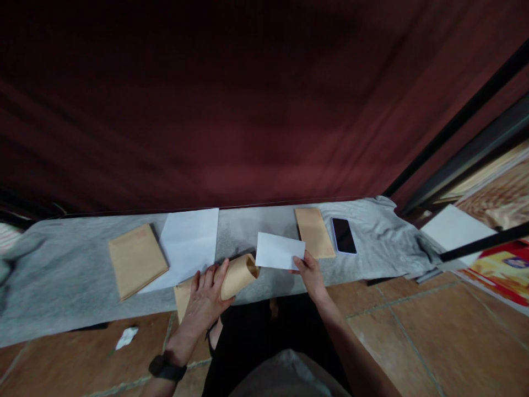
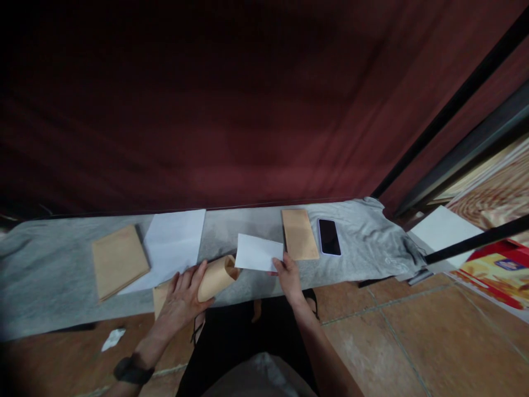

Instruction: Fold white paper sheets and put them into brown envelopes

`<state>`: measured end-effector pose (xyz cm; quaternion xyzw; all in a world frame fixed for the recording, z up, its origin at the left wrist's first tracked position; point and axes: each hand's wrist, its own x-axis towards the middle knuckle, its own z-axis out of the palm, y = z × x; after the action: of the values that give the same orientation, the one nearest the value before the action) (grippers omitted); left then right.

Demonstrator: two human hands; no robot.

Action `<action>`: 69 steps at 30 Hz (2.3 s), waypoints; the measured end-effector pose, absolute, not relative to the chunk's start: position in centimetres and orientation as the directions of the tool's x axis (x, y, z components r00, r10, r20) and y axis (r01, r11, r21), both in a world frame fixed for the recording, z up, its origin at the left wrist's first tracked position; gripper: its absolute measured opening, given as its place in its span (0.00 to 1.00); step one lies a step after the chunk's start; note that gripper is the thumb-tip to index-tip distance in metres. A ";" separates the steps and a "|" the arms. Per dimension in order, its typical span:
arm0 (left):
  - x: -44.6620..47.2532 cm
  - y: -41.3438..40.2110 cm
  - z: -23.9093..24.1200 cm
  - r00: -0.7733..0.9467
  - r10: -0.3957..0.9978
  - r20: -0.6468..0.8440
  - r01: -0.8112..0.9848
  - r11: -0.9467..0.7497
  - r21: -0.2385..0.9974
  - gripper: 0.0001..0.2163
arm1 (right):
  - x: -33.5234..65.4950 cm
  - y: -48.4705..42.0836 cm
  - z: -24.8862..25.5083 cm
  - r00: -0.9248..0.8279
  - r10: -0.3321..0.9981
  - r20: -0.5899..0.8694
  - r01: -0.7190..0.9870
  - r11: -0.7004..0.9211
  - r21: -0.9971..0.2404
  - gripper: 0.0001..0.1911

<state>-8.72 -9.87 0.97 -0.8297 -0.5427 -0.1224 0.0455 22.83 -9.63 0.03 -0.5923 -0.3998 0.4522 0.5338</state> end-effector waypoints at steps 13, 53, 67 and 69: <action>-7.6 -9.3 1.4 0.421 0.878 0.228 0.894 -0.443 0.058 0.48 | 24.9 -10.0 0.4 0.037 0.976 -0.217 0.487 -0.207 -0.848 0.12; -4.6 -9.3 4.2 0.533 0.701 0.475 0.738 -0.659 0.144 0.45 | 17.5 -14.2 8.9 0.110 0.948 0.300 0.764 0.112 -0.635 0.08; -3.8 -8.0 4.9 0.635 0.702 0.323 0.731 -0.681 0.045 0.43 | 18.7 -11.7 3.9 0.276 0.960 0.032 0.328 -0.063 -0.943 0.02; -3.5 -7.9 5.1 0.643 0.697 0.319 0.724 -0.688 0.044 0.42 | 18.6 -11.5 3.6 0.298 0.954 0.023 0.269 -0.061 -0.961 0.01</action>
<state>-3.53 -7.93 5.14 -0.9052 -0.3924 -0.1570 0.0439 18.63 -11.54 3.64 -0.6391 -0.4786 0.3495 0.4903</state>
